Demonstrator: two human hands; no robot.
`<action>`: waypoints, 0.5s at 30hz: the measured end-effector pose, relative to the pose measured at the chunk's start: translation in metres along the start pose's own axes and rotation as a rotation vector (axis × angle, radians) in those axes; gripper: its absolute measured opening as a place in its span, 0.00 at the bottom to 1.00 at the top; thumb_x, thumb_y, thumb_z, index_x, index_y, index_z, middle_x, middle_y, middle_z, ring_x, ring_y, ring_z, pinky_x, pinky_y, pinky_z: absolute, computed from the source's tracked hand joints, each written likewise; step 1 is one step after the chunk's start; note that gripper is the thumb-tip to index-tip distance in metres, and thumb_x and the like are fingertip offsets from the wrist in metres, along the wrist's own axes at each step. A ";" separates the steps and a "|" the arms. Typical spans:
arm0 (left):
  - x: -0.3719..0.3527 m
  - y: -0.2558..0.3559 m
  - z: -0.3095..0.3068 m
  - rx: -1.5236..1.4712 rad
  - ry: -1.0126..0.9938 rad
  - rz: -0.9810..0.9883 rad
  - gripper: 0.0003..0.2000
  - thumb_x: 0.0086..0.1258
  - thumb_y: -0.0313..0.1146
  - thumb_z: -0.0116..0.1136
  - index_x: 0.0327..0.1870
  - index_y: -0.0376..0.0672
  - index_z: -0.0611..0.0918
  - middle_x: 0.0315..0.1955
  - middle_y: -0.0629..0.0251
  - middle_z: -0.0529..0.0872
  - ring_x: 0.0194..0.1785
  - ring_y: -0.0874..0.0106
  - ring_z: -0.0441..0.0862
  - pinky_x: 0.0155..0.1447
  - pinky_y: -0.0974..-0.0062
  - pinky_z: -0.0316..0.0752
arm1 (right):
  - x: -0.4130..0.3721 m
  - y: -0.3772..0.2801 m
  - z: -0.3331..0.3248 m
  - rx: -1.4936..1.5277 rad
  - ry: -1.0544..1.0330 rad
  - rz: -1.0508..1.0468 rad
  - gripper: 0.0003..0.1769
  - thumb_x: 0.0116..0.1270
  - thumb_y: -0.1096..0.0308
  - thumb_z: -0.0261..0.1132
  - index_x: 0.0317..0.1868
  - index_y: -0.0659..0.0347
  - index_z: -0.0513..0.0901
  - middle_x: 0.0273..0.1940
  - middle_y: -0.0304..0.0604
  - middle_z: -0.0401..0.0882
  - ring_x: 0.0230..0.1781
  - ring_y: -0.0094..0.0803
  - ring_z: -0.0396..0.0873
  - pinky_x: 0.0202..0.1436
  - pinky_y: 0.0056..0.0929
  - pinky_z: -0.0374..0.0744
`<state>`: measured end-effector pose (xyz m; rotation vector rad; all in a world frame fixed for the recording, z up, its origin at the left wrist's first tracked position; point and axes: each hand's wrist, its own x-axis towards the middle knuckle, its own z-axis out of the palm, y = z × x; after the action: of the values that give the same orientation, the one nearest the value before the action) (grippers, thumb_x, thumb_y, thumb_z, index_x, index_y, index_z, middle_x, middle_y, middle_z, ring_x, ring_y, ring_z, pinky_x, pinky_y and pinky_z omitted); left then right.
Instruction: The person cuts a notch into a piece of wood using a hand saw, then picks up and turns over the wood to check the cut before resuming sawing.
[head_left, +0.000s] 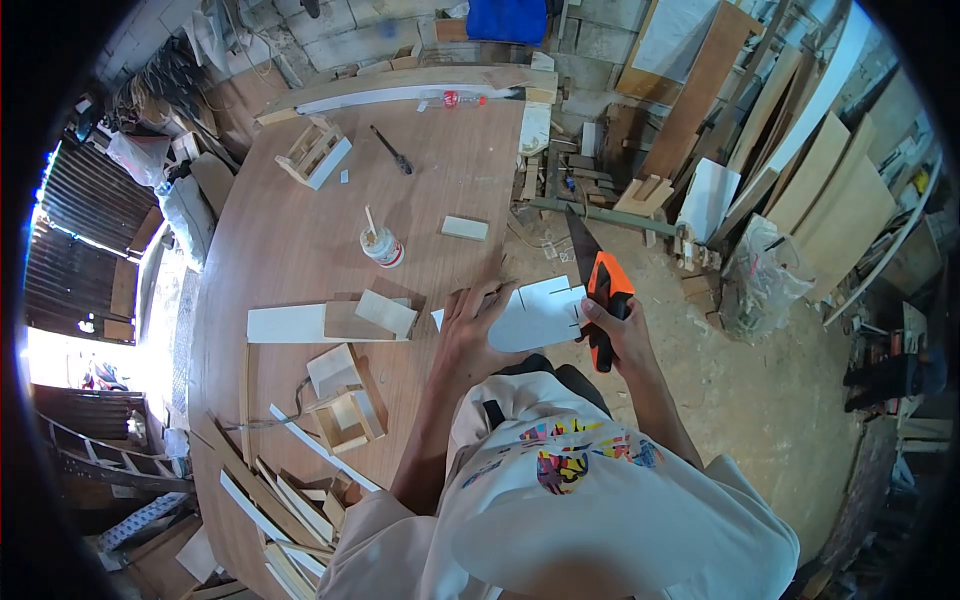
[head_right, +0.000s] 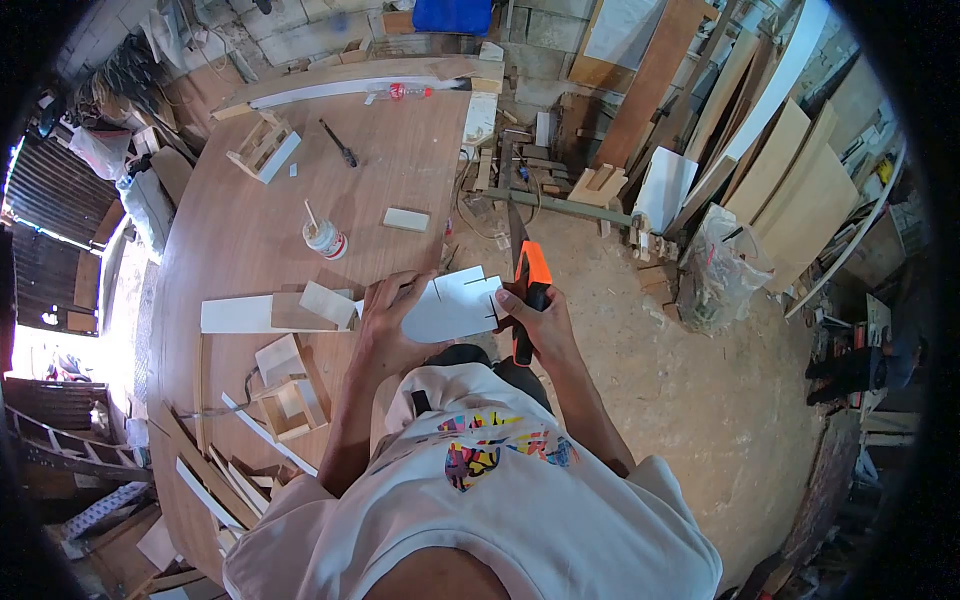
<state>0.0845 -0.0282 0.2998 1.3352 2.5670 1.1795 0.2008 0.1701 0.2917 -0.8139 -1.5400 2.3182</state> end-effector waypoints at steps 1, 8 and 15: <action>0.000 0.000 0.000 0.000 0.000 0.000 0.43 0.32 0.32 0.79 0.61 0.49 0.77 0.55 0.63 0.73 0.58 0.56 0.70 0.64 0.61 0.67 | 0.000 0.000 0.000 0.000 0.000 0.000 0.23 0.56 0.63 0.76 0.45 0.68 0.76 0.36 0.46 0.82 0.29 0.33 0.83 0.29 0.31 0.84; 0.001 0.001 0.001 0.003 -0.001 0.014 0.43 0.32 0.35 0.80 0.60 0.46 0.77 0.53 0.62 0.76 0.58 0.58 0.72 0.63 0.62 0.66 | 0.001 0.001 -0.004 -0.012 -0.011 -0.028 0.23 0.56 0.63 0.75 0.44 0.69 0.78 0.36 0.47 0.83 0.28 0.33 0.83 0.28 0.31 0.83; 0.001 0.002 0.001 -0.010 -0.016 -0.002 0.43 0.32 0.34 0.80 0.61 0.48 0.77 0.54 0.62 0.74 0.58 0.56 0.70 0.64 0.61 0.67 | 0.000 0.001 -0.001 0.000 0.021 -0.011 0.22 0.56 0.63 0.75 0.44 0.69 0.77 0.37 0.47 0.82 0.29 0.33 0.82 0.28 0.31 0.84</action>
<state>0.0855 -0.0264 0.3009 1.3342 2.5476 1.1755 0.2014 0.1703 0.2906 -0.8253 -1.5327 2.2947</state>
